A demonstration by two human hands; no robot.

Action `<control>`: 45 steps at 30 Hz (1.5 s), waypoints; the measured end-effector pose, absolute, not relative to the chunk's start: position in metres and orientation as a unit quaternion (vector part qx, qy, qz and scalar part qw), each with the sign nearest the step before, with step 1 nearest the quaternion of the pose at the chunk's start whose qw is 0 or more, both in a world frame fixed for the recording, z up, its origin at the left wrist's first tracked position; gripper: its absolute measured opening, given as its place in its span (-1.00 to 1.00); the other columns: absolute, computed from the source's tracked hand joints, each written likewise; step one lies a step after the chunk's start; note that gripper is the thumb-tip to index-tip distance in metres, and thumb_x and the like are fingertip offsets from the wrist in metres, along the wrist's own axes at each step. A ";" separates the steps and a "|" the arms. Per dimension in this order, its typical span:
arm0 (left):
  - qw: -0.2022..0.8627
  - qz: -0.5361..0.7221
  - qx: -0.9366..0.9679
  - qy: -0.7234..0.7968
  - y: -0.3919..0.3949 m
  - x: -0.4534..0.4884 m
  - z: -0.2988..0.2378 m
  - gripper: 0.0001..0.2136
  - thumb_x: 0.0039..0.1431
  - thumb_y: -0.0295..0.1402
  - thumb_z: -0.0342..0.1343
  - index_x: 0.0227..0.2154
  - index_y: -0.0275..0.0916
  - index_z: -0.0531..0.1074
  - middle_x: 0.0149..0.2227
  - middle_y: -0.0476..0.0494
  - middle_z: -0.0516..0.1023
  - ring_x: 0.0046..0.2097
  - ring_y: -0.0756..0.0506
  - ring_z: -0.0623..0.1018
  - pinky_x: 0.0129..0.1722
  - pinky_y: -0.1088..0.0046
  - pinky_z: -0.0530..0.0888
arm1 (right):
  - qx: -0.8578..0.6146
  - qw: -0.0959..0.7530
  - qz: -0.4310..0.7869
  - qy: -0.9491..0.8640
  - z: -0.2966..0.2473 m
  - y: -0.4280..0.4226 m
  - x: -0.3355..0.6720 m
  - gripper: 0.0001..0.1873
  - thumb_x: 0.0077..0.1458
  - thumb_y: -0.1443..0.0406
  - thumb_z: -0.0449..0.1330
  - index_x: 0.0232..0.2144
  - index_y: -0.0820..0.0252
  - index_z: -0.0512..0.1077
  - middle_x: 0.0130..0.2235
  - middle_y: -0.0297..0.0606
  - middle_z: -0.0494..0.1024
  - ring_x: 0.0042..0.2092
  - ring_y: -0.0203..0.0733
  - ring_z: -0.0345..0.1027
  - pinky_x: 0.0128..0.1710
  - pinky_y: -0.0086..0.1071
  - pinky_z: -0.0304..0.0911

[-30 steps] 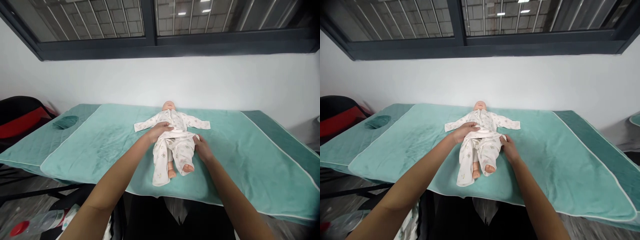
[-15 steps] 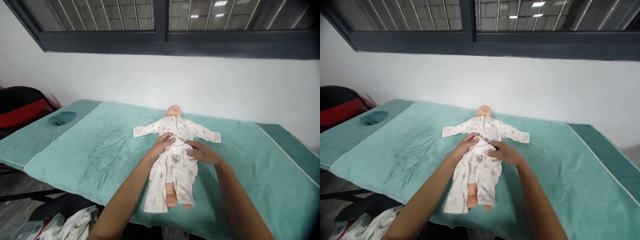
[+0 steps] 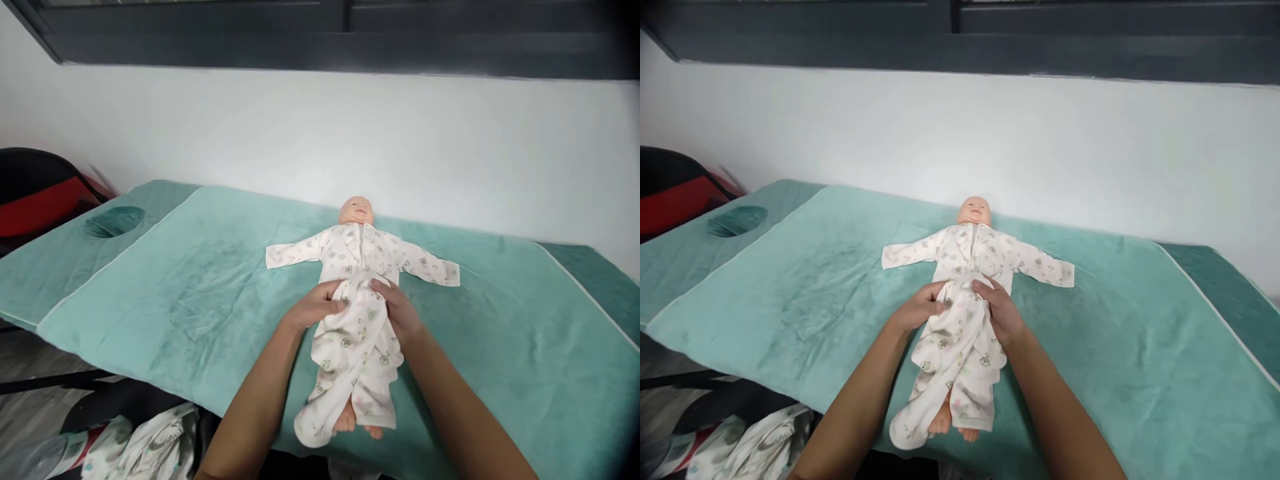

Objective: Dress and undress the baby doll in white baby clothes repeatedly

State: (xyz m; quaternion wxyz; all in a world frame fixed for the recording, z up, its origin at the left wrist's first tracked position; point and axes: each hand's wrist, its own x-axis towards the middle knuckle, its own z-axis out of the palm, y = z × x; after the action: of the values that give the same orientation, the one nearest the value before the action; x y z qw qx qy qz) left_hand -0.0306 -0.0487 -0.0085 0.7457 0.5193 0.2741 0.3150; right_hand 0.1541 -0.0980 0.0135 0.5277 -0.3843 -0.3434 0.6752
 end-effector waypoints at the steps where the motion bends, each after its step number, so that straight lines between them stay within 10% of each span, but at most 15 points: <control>1: 0.747 0.294 0.538 0.255 -0.050 -0.032 -0.006 -0.41 -0.22 -0.15 0.48 -0.10 -0.33 0.54 -0.27 -0.16 0.61 -0.21 -0.15 0.56 -0.24 0.44 0.45 | -0.379 0.529 0.679 -0.341 0.013 -0.098 0.154 -0.53 0.05 0.06 0.28 -0.04 0.18 0.49 -0.23 -0.13 0.63 -0.20 0.03 0.53 -0.26 -0.19 0.43; 4: 0.761 0.332 0.501 0.245 -0.054 -0.031 -0.007 -0.53 -0.17 -0.26 0.47 -0.15 -0.31 0.55 -0.29 -0.14 0.62 -0.26 -0.12 0.57 -0.25 0.44 0.48 | -0.361 0.499 0.686 -0.386 0.013 -0.097 0.160 -0.44 -0.03 -0.07 0.33 -0.10 0.17 0.53 -0.28 -0.17 0.63 -0.26 -0.02 0.52 -0.29 -0.22 0.43; 10: 0.746 0.502 0.331 0.287 -0.063 -0.023 -0.024 -0.63 -0.14 -0.17 0.43 -0.33 -0.27 0.51 -0.50 0.01 0.52 -0.52 0.02 0.47 -0.47 0.54 0.42 | -0.377 0.183 0.628 -0.655 0.022 -0.095 0.167 -0.55 -0.34 0.10 0.54 -0.36 0.18 0.60 -0.33 -0.31 0.61 -0.21 -0.05 0.47 -0.20 -0.27 0.38; 18: 0.727 0.317 0.558 0.243 -0.061 -0.034 0.004 -0.39 -0.23 -0.14 0.47 -0.06 -0.29 0.55 -0.16 -0.21 0.62 -0.11 -0.23 0.57 -0.15 0.37 0.48 | -0.371 0.503 0.694 -0.357 0.000 -0.102 0.159 -0.47 -0.03 -0.07 0.35 -0.17 0.20 0.54 -0.29 -0.17 0.62 -0.25 -0.04 0.51 -0.22 -0.20 0.41; 28: 0.680 0.522 0.349 0.378 -0.068 -0.017 -0.023 -0.51 -0.25 -0.06 0.45 -0.32 -0.32 0.55 -0.44 -0.10 0.59 -0.40 -0.09 0.56 -0.36 0.43 0.48 | -0.340 0.216 0.633 -0.662 0.025 -0.094 0.167 -0.50 -0.30 0.14 0.53 -0.26 0.19 0.57 -0.25 -0.33 0.58 -0.19 -0.10 0.42 -0.20 -0.33 0.32; 36: 0.708 0.334 0.521 0.340 -0.086 -0.030 0.020 -0.48 -0.17 -0.08 0.43 -0.18 -0.35 0.58 -0.26 -0.24 0.65 -0.21 -0.21 0.59 -0.22 0.37 0.49 | -0.315 0.489 0.721 -0.376 0.001 -0.102 0.158 -0.54 -0.03 0.07 0.41 -0.15 0.22 0.54 -0.29 -0.22 0.62 -0.29 -0.13 0.49 -0.23 -0.30 0.38; 45: 0.578 0.513 0.447 0.451 -0.119 -0.008 0.039 -0.79 -0.08 -0.39 0.27 -0.31 -0.29 0.52 -0.36 -0.06 0.59 -0.36 -0.04 0.51 -0.32 0.47 0.42 | -0.283 0.319 0.634 -0.645 0.022 -0.104 0.174 -0.33 -0.28 0.16 0.54 -0.05 0.17 0.54 -0.11 -0.24 0.60 -0.04 -0.02 0.45 -0.03 -0.23 0.34</control>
State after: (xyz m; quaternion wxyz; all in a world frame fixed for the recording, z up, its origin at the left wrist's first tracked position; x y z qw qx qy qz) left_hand -0.0085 -0.1193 0.0390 0.5779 0.4473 0.4508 0.5126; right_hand 0.1736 -0.1035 0.0218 0.3188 -0.2833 -0.6449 0.6342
